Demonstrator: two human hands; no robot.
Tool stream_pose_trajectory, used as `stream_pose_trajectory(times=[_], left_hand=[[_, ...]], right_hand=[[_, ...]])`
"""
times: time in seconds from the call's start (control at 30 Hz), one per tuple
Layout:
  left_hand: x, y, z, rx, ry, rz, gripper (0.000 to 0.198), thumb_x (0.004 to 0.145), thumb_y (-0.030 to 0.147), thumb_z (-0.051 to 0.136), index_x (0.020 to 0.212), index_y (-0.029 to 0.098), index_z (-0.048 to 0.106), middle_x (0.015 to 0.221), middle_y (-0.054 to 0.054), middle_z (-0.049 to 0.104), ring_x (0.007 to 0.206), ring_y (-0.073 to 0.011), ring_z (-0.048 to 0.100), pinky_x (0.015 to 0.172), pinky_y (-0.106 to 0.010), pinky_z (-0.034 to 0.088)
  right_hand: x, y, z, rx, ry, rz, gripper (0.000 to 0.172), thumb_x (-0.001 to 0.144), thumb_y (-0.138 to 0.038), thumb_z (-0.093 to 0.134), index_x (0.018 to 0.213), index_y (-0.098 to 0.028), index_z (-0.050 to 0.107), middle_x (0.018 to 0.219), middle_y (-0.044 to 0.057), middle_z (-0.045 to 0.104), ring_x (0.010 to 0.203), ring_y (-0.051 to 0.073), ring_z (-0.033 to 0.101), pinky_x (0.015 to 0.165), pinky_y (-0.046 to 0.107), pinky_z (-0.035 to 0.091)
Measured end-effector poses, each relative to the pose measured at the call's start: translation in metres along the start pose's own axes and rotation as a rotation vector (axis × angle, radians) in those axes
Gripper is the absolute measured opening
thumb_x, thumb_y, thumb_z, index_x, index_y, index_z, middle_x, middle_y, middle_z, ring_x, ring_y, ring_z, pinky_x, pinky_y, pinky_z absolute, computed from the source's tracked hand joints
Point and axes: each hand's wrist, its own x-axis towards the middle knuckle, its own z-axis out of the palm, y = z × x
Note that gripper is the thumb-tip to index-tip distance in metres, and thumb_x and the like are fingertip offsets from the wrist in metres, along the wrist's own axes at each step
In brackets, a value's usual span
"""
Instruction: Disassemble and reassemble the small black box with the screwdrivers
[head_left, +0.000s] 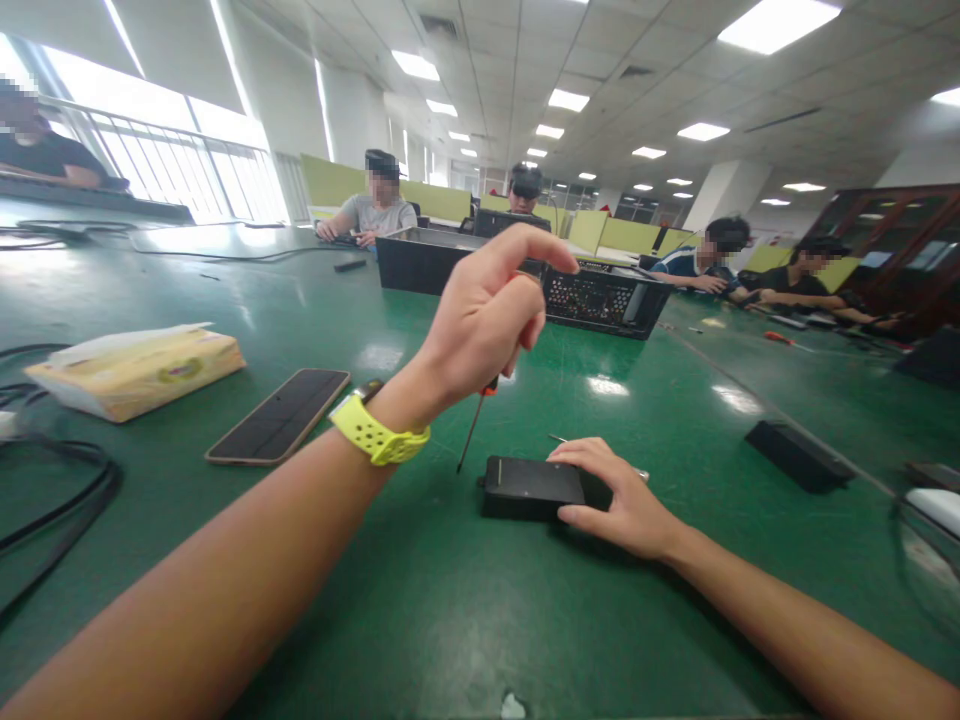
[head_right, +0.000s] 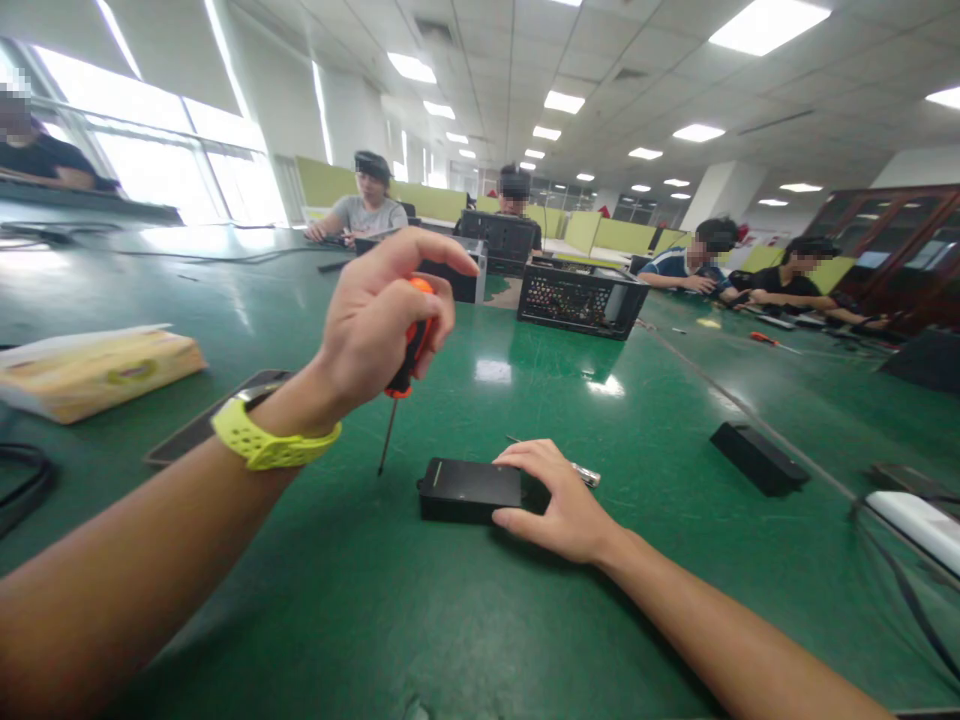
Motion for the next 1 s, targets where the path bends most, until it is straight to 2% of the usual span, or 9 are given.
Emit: stream_pose_trajectory(times=[0.07,0.13,0.2,0.27,0.4,0.47,0.6,0.77,1.0], left_hand=[[0.016,0.000,0.010,0.127,-0.049,-0.017,0.023,0.083,0.009,0.036,0.087,0.017,0.057,0.049,0.006,0.043,0.042,-0.0059,0.043,0.045,-0.021,0.037],[0.027,-0.004,0.020,0.204,-0.025,-0.028,0.024,0.087,0.013,0.034,0.084,0.016,0.057,0.053,0.004,0.046,0.050,-0.0074,0.049,0.050,-0.021,0.040],[0.032,-0.010,0.027,0.246,0.003,-0.032,0.026,0.090,0.014,0.031,0.084,0.014,0.057,0.059,0.002,0.050,0.056,-0.0085,0.053,0.053,-0.022,0.041],[0.033,-0.015,0.029,0.273,-0.036,-0.046,0.027,0.090,0.012,0.030,0.085,0.014,0.057,0.062,0.001,0.051,0.058,-0.0082,0.054,0.054,-0.021,0.041],[0.027,-0.014,0.027,0.326,-0.351,-0.149,0.023,0.083,0.005,0.039,0.087,0.014,0.060,0.063,0.002,0.056,0.052,-0.0068,0.053,0.049,-0.019,0.039],[0.025,-0.011,0.027,0.378,-0.450,-0.155,0.020,0.081,0.006,0.045,0.090,0.015,0.061,0.064,0.003,0.058,0.051,-0.0064,0.052,0.049,-0.019,0.039],[0.025,-0.011,0.033,0.541,-0.320,-0.025,0.009,0.078,0.015,0.060,0.086,0.014,0.064,0.065,0.002,0.058,0.057,-0.0080,0.052,0.055,-0.022,0.039],[0.031,-0.014,0.035,0.609,-0.146,0.036,0.011,0.080,0.022,0.060,0.079,0.013,0.066,0.066,-0.001,0.060,0.064,-0.0116,0.054,0.059,-0.025,0.039],[0.030,-0.019,0.038,0.641,-0.137,0.057,0.012,0.080,0.020,0.058,0.080,0.013,0.067,0.066,-0.002,0.061,0.065,-0.0125,0.055,0.060,-0.025,0.039]], right_hand=[[0.002,0.000,0.001,0.018,-0.005,0.014,0.051,0.077,-0.040,0.073,0.123,-0.023,0.057,0.121,0.011,0.059,0.116,0.027,0.051,0.100,0.047,0.040],[0.005,-0.001,0.003,0.038,0.012,0.019,0.053,0.077,-0.042,0.072,0.124,-0.023,0.056,0.121,0.011,0.059,0.114,0.027,0.052,0.099,0.045,0.041],[0.009,-0.002,0.007,0.045,0.027,0.028,0.051,0.077,-0.043,0.072,0.121,-0.022,0.057,0.115,0.010,0.062,0.108,0.026,0.055,0.094,0.043,0.043],[0.012,-0.003,0.010,0.040,0.028,0.042,0.046,0.077,-0.043,0.072,0.116,-0.021,0.060,0.106,0.009,0.064,0.099,0.024,0.058,0.087,0.039,0.045],[0.018,-0.007,0.014,0.048,0.026,0.038,0.034,0.077,-0.039,0.073,0.103,-0.019,0.064,0.095,0.006,0.066,0.087,0.021,0.060,0.079,0.034,0.045],[0.019,-0.008,0.015,0.060,0.037,0.032,0.034,0.076,-0.040,0.073,0.100,-0.019,0.063,0.094,0.005,0.066,0.085,0.021,0.060,0.078,0.034,0.046],[0.020,-0.010,0.016,0.092,0.026,0.025,0.038,0.076,-0.041,0.073,0.105,-0.018,0.062,0.098,0.006,0.066,0.088,0.021,0.061,0.081,0.034,0.046],[0.020,-0.010,0.015,0.078,-0.010,0.040,0.042,0.076,-0.042,0.073,0.109,-0.018,0.062,0.095,0.005,0.065,0.084,0.019,0.060,0.078,0.032,0.046],[0.019,-0.010,0.015,0.097,-0.020,0.051,0.040,0.077,-0.042,0.072,0.108,-0.018,0.063,0.093,0.004,0.064,0.082,0.019,0.059,0.076,0.030,0.045]])
